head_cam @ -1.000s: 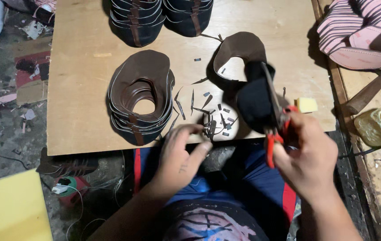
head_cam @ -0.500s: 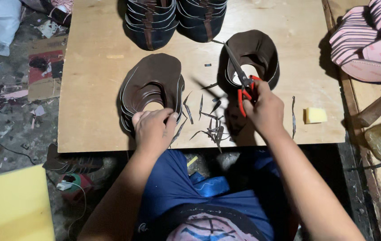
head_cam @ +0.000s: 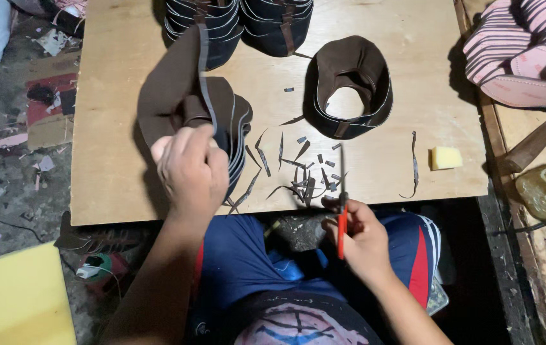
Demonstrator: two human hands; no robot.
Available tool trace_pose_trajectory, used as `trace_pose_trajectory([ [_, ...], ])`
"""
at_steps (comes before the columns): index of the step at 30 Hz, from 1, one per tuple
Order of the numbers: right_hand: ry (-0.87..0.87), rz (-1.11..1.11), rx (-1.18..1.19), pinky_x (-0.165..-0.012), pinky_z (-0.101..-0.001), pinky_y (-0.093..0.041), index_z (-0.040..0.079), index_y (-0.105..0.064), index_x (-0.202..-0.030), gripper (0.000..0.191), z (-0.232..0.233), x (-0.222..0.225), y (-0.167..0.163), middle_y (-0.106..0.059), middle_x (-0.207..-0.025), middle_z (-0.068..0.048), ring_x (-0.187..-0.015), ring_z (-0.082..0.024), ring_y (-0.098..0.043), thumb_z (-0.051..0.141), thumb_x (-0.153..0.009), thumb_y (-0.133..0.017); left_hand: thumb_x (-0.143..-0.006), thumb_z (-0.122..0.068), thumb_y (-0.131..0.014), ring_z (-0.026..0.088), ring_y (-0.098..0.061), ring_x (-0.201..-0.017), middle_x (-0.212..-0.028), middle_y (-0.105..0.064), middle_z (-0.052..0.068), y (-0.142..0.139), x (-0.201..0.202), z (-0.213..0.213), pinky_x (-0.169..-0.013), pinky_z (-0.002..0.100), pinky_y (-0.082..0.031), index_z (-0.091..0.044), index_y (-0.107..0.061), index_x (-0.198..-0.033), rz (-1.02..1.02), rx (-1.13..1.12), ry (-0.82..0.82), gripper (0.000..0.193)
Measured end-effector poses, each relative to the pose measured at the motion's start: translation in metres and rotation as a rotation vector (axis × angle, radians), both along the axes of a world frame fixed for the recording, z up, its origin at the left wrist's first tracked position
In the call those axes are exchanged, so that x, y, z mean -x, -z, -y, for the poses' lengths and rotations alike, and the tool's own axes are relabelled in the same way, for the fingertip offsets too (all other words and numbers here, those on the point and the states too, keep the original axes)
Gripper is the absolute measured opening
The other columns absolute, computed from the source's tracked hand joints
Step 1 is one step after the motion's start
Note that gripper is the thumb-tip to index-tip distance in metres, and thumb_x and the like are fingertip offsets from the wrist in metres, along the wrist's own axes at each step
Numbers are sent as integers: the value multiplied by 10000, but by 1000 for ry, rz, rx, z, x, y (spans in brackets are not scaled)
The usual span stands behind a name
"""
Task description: The person sits at a workbench and uses red-handled scissors to trim excess strap and edge material from dark shoe uppers, holding each upper in one hand while cutting. Cut clippings accumulate on the bench, and the person briefly reaches to the floor before resuming trimming another upper.
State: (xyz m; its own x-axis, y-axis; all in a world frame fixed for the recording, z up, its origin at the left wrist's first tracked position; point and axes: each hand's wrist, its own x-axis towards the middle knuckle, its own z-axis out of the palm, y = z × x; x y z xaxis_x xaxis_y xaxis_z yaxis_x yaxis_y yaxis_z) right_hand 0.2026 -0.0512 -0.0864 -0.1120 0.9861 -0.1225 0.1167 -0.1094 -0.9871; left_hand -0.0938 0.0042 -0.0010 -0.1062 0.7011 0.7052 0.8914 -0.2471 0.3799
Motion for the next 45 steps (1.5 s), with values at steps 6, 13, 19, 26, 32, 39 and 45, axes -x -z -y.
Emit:
trace_pose_trajectory([
  [6,-98,-395,-162,-850,-294,-616,34,-492,-1291,488,16,-10,-55,-616,-1483,-91,-972,-119,-714,-48,-867,-719,-764,-100,-707,246,-600,-848,-835,-580,45,-59,-47,49,-920,446,-405,-86,-709,-944,-106,192,587,180],
  [13,-16,-112,9,-796,-272,-579,6,-589,-1220,440,34,-13,-68,-699,-1052,-86,-896,-110,-681,-63,-822,-763,-820,-156,-705,260,-572,-975,-974,-575,84,-55,-75,71,-964,432,-391,-63,-683,-1036,50,106,534,236],
  [19,212,-188,-127,-765,-245,-578,34,-552,-1212,450,48,-14,-47,-652,-1036,-33,-865,-83,-660,-50,-827,-770,-1003,-181,-649,148,-529,-945,-1077,-573,42,-4,-92,84,-881,349,-448,-13,-543,-1281,1150,575,426,342],
  [26,27,-76,-12,-731,-251,-568,29,-584,-1216,459,51,-10,-34,-651,-936,-53,-814,-88,-648,-54,-814,-790,-970,-67,-601,209,-638,-1089,-1177,-667,93,15,-95,78,-967,403,-512,-12,-540,-1320,1974,740,766,359],
  [32,-256,-82,66,-772,-234,-507,44,-564,-1209,492,47,-27,-40,-593,-1015,-6,-855,-77,-558,161,-799,-810,-970,28,-601,192,-601,-1170,-1270,-638,107,16,-87,74,-1042,385,-469,-8,-521,-1391,1874,666,871,431],
  [39,-397,-247,256,-650,-223,-422,5,-621,-1156,556,60,-34,-23,-559,-911,15,-756,-73,-490,436,-860,-809,-937,56,-593,163,-522,-1325,-1432,-564,74,21,-87,78,-1165,385,-395,-51,-380,-1543,1700,704,952,651],
  [45,-348,-281,291,-553,-247,-484,-1,-650,-1150,631,64,-33,-14,-596,-768,-13,-614,-94,-563,523,-828,-788,-957,53,-589,181,-509,-1360,-1466,-552,91,23,-85,78,-1192,397,-385,-40,-362,-1566,1660,697,1002,656],
])
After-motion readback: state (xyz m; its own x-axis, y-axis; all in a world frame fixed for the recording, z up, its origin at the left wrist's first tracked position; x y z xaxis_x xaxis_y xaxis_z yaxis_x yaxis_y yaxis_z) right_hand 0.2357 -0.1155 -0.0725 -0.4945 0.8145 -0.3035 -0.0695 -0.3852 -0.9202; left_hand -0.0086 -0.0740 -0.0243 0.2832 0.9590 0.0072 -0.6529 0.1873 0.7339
